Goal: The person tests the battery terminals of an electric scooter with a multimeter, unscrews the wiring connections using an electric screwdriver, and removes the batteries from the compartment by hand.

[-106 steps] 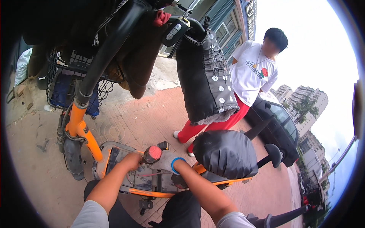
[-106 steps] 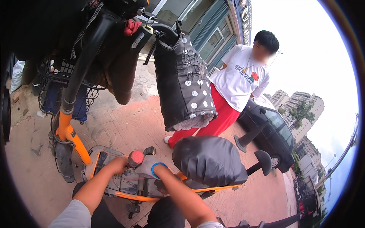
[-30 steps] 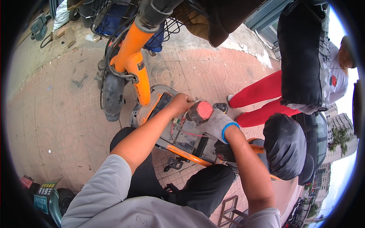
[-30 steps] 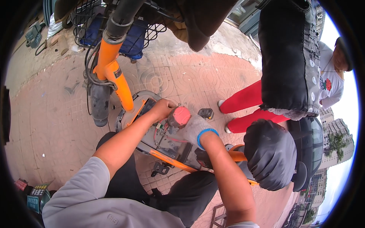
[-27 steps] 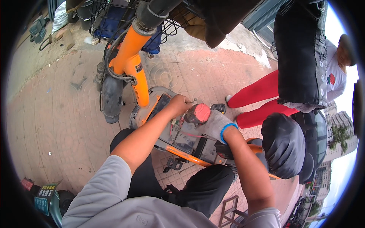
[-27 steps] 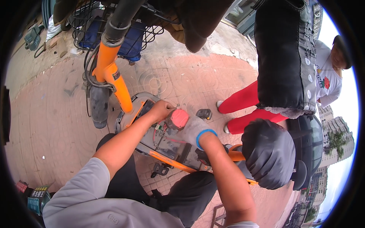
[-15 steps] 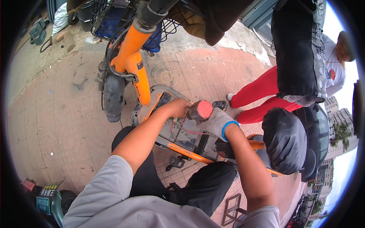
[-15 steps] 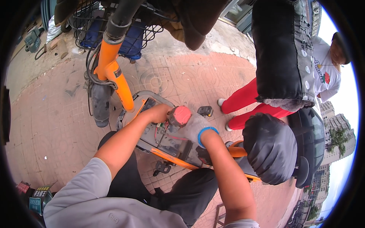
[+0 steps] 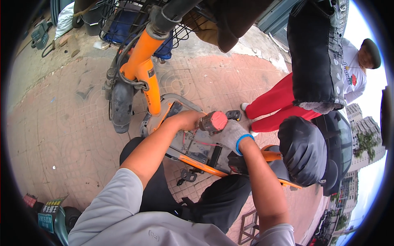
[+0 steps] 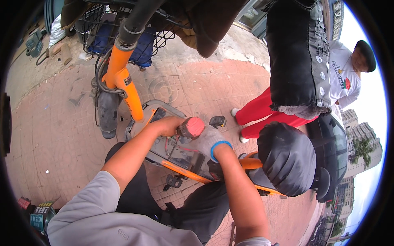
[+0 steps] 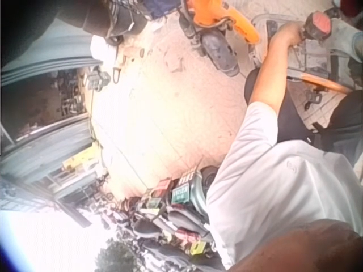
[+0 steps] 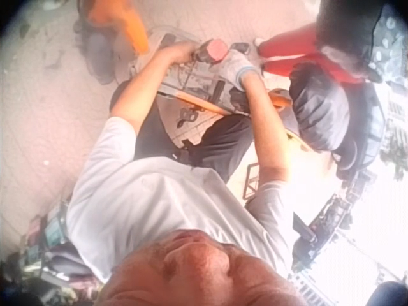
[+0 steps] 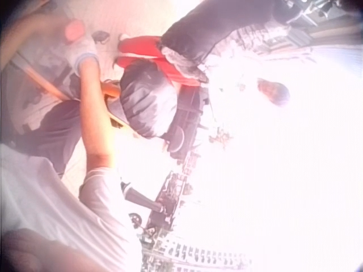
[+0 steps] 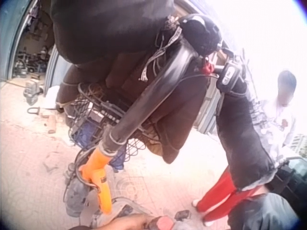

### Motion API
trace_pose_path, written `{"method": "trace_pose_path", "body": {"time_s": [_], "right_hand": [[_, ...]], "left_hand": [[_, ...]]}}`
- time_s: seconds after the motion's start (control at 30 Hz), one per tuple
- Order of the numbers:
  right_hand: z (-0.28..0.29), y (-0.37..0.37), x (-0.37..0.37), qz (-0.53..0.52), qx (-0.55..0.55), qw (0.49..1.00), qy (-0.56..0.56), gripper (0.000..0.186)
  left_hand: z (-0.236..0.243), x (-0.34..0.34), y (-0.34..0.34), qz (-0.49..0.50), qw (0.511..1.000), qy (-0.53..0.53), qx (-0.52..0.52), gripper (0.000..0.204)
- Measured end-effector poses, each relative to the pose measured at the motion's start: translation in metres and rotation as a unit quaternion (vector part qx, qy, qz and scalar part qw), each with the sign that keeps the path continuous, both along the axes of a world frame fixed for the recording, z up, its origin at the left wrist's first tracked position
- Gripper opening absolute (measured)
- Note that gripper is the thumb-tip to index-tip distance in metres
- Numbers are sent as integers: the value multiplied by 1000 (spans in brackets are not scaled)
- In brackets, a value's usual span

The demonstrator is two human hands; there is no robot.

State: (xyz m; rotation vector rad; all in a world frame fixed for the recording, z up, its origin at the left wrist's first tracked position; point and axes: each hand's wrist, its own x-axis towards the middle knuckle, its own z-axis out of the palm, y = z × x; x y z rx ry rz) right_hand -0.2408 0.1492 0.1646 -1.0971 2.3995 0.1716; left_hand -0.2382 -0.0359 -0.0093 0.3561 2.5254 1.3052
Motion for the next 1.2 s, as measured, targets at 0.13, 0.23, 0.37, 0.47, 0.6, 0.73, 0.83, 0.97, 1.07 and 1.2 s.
{"method": "trace_pose_path", "body": {"time_s": [0.13, 0.23, 0.37, 0.47, 0.6, 0.73, 0.83, 0.97, 1.07, 1.2], "right_hand": [[-3, 13, -2, -58, -38, 997, -35, 48], [-6, 19, 0, -119, -75, 988, -62, 50], [1, 27, 8, -178, -146, 969, -87, 46], [12, 32, 15, -216, -206, 949, -97, 47], [15, 56, 21, -220, -189, 956, -40, 50], [18, 87, 31, -213, -241, 947, 10, 46], [23, 102, 43, -212, -208, 954, 22, 43], [27, 121, 65, -231, -204, 950, 56, 46], [29, 133, 76, -232, -231, 941, 86, 47], [31, 152, 87, -217, -245, 935, 138, 48]], "left_hand": [[11, 2, 5, 3, 1000, -16, -6, 60], [11, 4, 8, -2, 1000, -1, -10, 63], [10, 5, 10, -4, 1000, 13, -23, 67], [6, 5, 11, 5, 999, 37, -24, 69], [-1, 1, 14, -12, 997, 57, -60, 66], [3, -2, 23, -33, 990, 89, -108, 60], [-8, -2, 20, -24, 987, 117, -105, 57], [-16, -4, 11, 2, 997, 80, -19, 56], [-18, -12, 4, 83, 986, 75, 125, 51], [-39, -25, 18, 178, 977, 68, 95, 41]]}}
